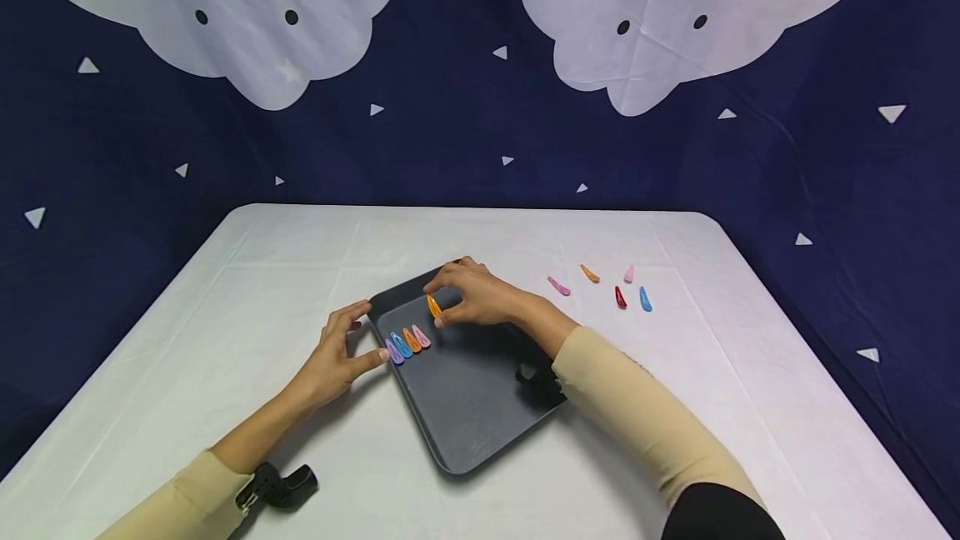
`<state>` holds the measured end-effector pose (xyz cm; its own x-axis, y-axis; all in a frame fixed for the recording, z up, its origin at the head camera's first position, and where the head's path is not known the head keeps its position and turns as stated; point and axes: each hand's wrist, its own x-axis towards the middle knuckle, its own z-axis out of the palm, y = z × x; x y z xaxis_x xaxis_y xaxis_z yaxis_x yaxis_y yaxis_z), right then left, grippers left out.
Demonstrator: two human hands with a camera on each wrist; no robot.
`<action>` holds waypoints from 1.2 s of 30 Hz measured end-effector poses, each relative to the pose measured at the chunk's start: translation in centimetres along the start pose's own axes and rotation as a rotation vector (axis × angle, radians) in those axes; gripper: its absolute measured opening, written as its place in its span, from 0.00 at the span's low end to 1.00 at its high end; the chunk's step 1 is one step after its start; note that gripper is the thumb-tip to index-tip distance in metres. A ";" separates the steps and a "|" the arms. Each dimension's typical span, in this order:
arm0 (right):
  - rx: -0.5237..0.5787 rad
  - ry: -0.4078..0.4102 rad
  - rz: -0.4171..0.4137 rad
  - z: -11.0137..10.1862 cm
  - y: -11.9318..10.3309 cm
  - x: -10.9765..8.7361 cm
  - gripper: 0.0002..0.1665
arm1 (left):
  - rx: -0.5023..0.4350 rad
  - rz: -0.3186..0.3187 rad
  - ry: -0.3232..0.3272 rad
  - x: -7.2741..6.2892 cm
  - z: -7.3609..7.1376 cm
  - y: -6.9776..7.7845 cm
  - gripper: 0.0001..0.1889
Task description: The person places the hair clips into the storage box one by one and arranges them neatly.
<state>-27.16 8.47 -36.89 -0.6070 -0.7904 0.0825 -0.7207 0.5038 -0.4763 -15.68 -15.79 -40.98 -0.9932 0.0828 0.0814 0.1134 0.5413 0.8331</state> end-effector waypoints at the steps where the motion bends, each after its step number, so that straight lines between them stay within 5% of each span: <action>1: -0.014 -0.006 -0.002 0.2 0.0 0.1 0.31 | -0.001 -0.001 0.000 0.0 0.0 0.0 0.41; 18: -0.059 -0.124 0.026 2.1 -0.1 0.5 0.30 | 0.009 0.001 0.001 0.0 0.0 0.1 0.41; 36: -0.120 -0.148 0.035 3.0 0.1 0.7 0.30 | 0.006 0.003 0.010 -0.1 0.0 0.0 0.42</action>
<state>-26.64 6.95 -39.45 -0.5825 -0.8101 -0.0662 -0.7405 0.5625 -0.3677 -15.57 -15.79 -40.96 -0.9930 0.0762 0.0899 0.1170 0.5463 0.8294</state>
